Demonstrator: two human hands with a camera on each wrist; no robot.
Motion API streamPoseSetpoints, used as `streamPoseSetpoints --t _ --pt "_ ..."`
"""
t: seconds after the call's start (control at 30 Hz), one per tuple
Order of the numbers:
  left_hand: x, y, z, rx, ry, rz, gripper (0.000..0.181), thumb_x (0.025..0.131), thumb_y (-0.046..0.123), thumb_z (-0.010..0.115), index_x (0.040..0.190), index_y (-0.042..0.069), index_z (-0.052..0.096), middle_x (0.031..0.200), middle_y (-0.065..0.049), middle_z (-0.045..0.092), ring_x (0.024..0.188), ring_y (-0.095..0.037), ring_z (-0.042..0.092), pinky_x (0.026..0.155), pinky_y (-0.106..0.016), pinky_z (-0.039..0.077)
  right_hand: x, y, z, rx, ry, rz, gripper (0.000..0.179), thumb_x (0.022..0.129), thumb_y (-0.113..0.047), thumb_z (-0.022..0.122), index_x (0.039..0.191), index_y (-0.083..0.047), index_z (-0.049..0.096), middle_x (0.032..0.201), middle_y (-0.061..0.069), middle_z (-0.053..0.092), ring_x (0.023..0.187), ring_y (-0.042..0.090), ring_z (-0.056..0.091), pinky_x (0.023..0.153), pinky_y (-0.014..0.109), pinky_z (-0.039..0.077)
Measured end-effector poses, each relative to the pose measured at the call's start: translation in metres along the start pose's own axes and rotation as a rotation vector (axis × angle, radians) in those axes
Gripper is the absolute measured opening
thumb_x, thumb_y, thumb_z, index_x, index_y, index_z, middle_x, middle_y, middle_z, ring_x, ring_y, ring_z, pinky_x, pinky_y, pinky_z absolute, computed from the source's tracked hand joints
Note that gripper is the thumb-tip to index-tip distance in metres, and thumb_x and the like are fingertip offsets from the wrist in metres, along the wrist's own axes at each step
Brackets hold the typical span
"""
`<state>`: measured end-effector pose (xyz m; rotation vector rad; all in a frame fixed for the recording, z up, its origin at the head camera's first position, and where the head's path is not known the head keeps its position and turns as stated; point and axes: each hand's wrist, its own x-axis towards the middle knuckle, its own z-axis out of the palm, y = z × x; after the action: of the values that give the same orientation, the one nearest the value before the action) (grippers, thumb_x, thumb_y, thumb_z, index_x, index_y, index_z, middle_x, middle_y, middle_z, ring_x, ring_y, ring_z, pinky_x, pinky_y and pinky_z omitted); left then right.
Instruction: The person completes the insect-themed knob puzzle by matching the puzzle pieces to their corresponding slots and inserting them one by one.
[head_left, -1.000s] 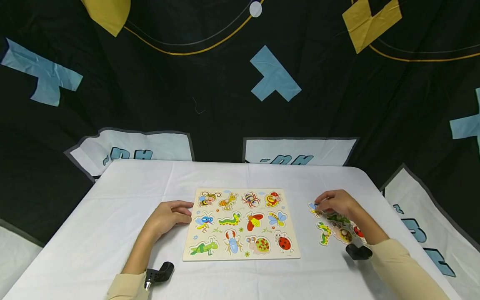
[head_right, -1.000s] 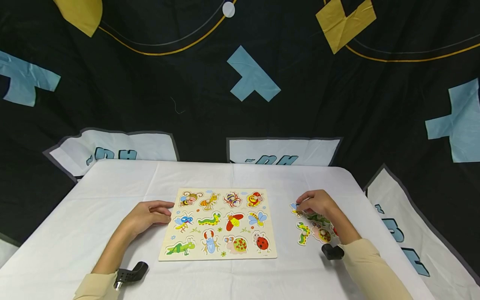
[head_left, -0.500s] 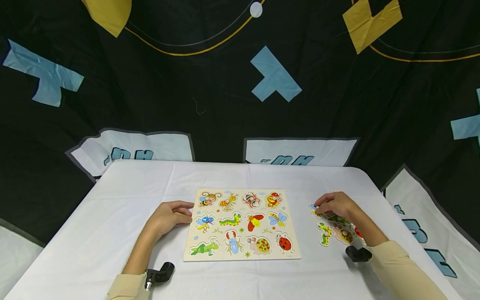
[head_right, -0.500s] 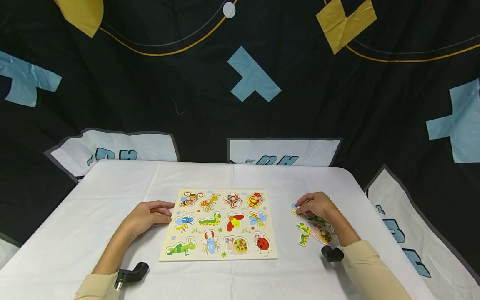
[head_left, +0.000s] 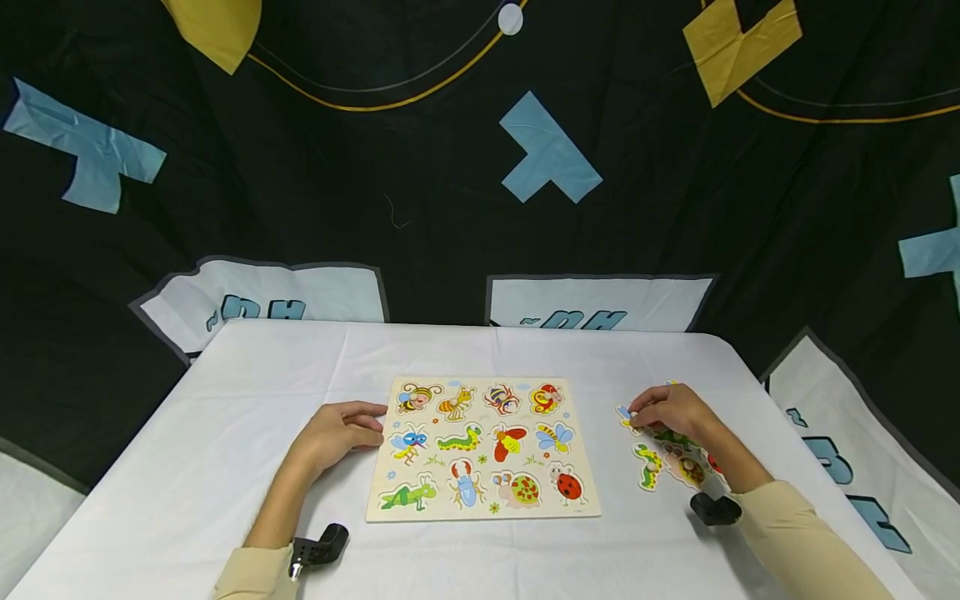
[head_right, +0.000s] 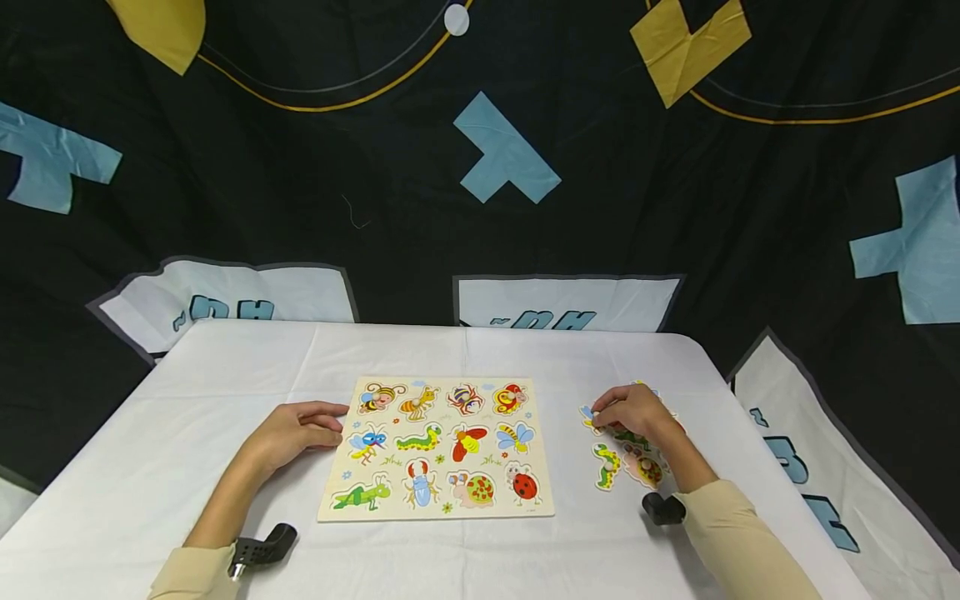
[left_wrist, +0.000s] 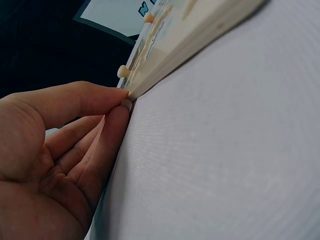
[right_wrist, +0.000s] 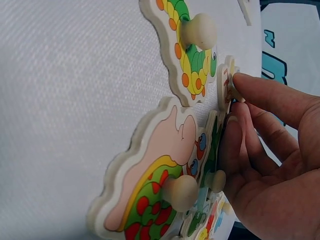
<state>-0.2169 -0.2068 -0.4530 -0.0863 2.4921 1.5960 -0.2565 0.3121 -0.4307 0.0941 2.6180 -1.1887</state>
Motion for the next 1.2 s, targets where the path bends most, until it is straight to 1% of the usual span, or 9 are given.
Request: streamPoseSetpoints --t 0.3,0.77,0.97,1.2 --pt "0.0002 -0.0008 -0.0001 -0.013 -0.001 -0.008 0.054 0.078 0.004 0.080 0.130 0.000 0.066 0.095 -0.007 0.073 0.084 -0.013 0.067 0.072 -0.025 0.056 0.0004 -0.0011 0.0012 0.015 0.006 0.007 0.023 0.080 -0.014 0.081 0.097 0.000 0.075 0.083 0.002 0.072 0.076 0.018 0.063 0.069 0.032 0.053" --pt "0.0003 -0.0002 -0.0004 0.009 0.004 -0.001 0.053 0.078 0.005 0.081 0.129 0.000 0.066 0.094 -0.006 0.073 0.083 -0.013 0.066 0.071 -0.025 0.055 0.0021 -0.0008 0.0035 0.001 0.037 0.016 0.023 0.080 -0.014 0.081 0.096 0.000 0.076 0.082 0.002 0.073 0.074 0.017 0.064 0.068 0.031 0.053" --pt "-0.0001 -0.0003 -0.0004 0.006 0.004 0.000 0.054 0.078 0.005 0.081 0.129 0.000 0.066 0.094 -0.006 0.073 0.083 -0.013 0.067 0.071 -0.025 0.055 0.0015 -0.0013 0.0029 0.000 0.046 0.022 0.024 0.079 -0.015 0.082 0.097 0.001 0.076 0.083 0.003 0.074 0.073 0.017 0.064 0.066 0.031 0.053" --pt "0.0001 -0.0007 -0.0007 0.000 0.003 0.002 0.054 0.077 0.005 0.081 0.129 0.000 0.066 0.094 -0.006 0.073 0.083 -0.013 0.067 0.072 -0.025 0.055 0.0022 -0.0015 0.0050 0.008 0.053 0.032 0.021 0.079 -0.014 0.081 0.095 -0.001 0.077 0.081 0.003 0.073 0.071 0.017 0.065 0.066 0.031 0.054"
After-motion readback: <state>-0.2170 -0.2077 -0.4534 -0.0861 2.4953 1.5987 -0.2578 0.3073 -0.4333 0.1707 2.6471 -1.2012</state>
